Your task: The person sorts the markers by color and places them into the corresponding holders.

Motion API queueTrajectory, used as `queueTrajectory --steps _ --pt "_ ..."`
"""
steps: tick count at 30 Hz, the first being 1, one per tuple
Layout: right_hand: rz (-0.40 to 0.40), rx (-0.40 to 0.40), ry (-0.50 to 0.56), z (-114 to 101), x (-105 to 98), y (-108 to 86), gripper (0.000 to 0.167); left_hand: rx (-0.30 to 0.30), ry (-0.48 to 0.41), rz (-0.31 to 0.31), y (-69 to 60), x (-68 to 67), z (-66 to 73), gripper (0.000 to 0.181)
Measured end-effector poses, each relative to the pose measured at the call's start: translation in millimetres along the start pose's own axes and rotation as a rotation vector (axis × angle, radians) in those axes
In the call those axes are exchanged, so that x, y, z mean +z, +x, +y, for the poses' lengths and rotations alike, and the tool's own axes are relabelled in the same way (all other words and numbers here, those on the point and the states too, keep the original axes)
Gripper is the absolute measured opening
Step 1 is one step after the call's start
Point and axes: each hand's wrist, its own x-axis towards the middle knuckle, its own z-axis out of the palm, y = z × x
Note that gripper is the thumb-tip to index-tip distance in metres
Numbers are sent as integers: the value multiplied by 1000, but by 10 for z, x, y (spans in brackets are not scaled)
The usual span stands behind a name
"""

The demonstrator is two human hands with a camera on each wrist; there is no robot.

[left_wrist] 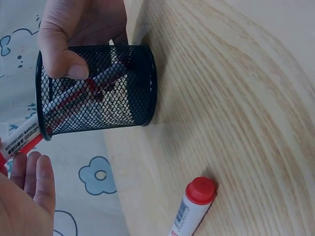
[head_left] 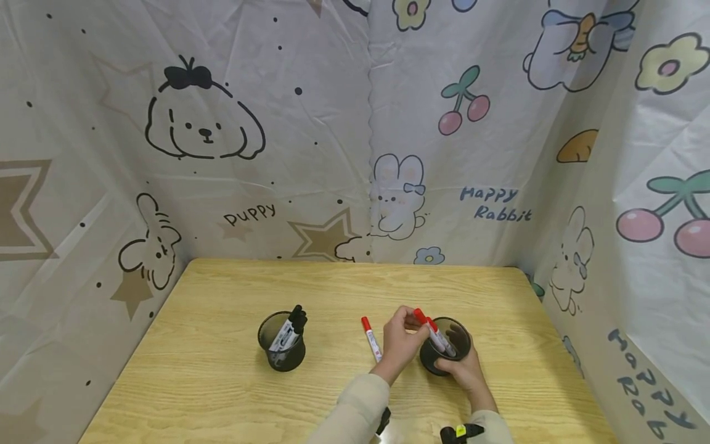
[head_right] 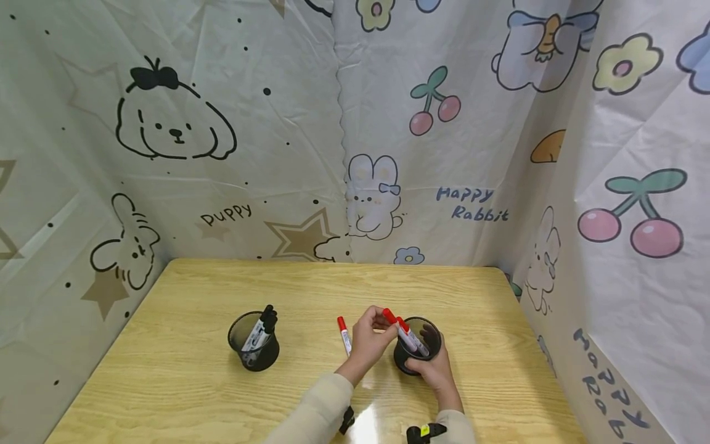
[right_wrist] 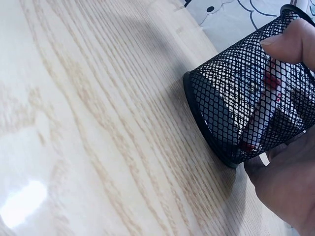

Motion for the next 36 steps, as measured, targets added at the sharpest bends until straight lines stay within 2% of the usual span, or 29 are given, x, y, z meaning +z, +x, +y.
queueTrajectory --steps 7,14,17,20,27,33,36 --pt "5 -7 2 6 0 9 91 -30 40 -15 -12 27 -35 16" --pt "17 -157 9 65 7 -4 86 -74 125 -35 -16 65 -21 15" --pt "19 -192 17 78 13 -12 85 -96 184 -40 -10 86 -21 16" --pt "18 -166 33 67 11 -9 86 -115 242 -43 -5 104 -25 17" --pt "-2 -8 30 -2 -14 6 89 -127 345 -64 -16 131 -31 18" --pt "-5 32 34 -26 -18 7 89 -127 349 -75 -20 131 -27 18" --pt "1 26 19 -20 -7 0 89 -137 340 -104 -22 109 -7 20"
